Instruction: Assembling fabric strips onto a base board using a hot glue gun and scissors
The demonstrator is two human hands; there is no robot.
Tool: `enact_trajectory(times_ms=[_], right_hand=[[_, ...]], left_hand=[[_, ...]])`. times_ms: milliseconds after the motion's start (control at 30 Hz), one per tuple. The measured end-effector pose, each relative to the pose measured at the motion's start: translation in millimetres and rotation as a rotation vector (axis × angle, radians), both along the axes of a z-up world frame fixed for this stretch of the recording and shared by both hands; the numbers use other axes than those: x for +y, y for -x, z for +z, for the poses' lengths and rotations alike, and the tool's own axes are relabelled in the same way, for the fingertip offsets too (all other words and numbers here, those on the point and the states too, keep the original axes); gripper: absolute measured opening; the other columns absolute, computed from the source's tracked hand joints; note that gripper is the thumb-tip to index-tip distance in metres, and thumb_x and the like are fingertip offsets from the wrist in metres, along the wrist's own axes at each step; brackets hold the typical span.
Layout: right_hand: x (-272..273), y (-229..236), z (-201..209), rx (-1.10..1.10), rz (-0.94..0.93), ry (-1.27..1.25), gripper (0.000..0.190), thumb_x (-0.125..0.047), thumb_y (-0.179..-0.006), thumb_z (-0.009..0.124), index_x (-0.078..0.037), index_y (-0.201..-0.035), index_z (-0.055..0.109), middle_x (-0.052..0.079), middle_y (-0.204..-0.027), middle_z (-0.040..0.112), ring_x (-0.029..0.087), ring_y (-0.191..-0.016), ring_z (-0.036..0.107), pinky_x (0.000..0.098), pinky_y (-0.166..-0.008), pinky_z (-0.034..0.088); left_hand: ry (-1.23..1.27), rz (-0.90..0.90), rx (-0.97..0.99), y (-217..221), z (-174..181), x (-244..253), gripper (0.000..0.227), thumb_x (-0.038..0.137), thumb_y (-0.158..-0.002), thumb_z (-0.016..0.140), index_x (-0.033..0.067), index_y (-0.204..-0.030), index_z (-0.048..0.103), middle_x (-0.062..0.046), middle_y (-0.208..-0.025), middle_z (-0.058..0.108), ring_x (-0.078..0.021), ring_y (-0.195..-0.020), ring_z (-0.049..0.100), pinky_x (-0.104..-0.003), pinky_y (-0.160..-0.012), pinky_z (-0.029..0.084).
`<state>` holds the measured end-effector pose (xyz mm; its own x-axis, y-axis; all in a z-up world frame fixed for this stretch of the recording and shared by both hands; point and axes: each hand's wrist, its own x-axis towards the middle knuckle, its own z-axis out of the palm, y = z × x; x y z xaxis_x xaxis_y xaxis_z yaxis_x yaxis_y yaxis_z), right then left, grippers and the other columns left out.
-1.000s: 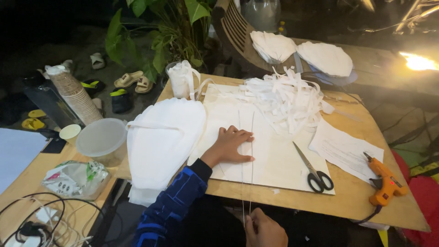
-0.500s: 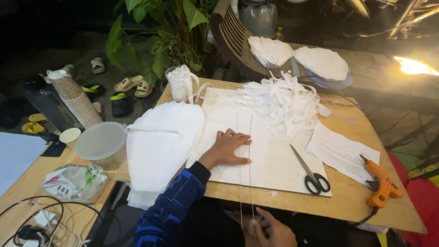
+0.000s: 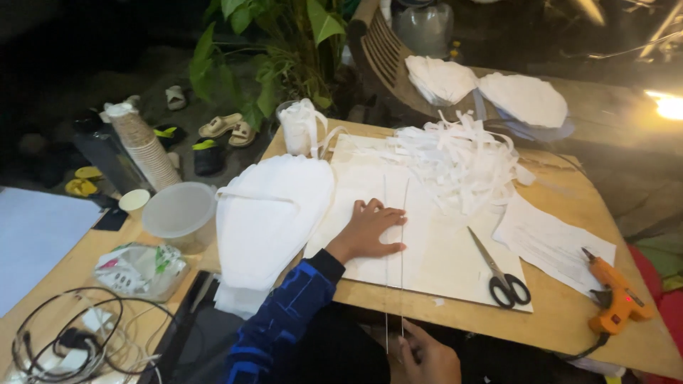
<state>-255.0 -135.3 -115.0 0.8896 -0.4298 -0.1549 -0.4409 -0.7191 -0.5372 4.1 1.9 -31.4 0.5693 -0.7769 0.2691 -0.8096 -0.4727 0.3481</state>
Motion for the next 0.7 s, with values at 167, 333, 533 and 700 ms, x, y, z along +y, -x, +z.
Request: enact_trajectory(times_ms=[167,333,533,700], right_hand=[[0.9,3.3,12.0,0.006,-0.029,-0.051,0.041,-0.044,-0.084,0.072,-0.046,-0.125,0.075,-0.014,-0.068,0.081,0.000,-0.060,0.069,0.0144,-0.069,0.054],[13.3,9.8,40.7,-0.031,-0.062,-0.239,0.039,-0.038,-0.085,0.074,-0.037,-0.124,0.081,-0.009,-0.063,0.080,-0.001,-0.060,0.064,0.0138,-0.067,0.055],[15.2,8.5,34.9,-0.151,-0.128,-0.352,0.035,-0.025,-0.082,0.079,-0.028,-0.116,0.087,-0.001,-0.054,0.080,0.000,-0.055,0.060,0.0144,-0.064,0.057],[-25.6,-12.9,23.4,-0.115,-0.100,0.029,0.048,-0.055,-0.077,0.074,-0.049,-0.124,0.072,-0.008,-0.072,0.078,0.011,-0.064,0.071,0.0272,-0.069,0.055]], left_hand=[[-0.012,-0.038,-0.082,-2.4,-4.4,1.0,0.066,0.063,-0.087,0.051,0.0171,-0.134,0.062,0.000,-0.150,0.057,-0.0305,-0.138,0.040,-0.056,-0.110,0.018],[-0.029,-0.067,-0.080,-0.3,-0.6,6.2,0.067,0.061,-0.088,0.051,0.0137,-0.134,0.060,-0.006,-0.151,0.055,-0.0340,-0.143,0.038,-0.059,-0.112,0.019],[-0.050,-0.066,0.019,0.2,-1.8,5.6,0.069,0.060,-0.087,0.052,0.0135,-0.138,0.058,-0.004,-0.163,0.043,-0.0319,-0.151,0.032,-0.055,-0.116,0.015],[-0.040,-0.061,0.016,-3.2,-7.3,4.1,0.074,0.064,-0.087,0.050,0.0128,-0.139,0.059,-0.001,-0.161,0.044,-0.0314,-0.151,0.031,-0.057,-0.116,0.014]])
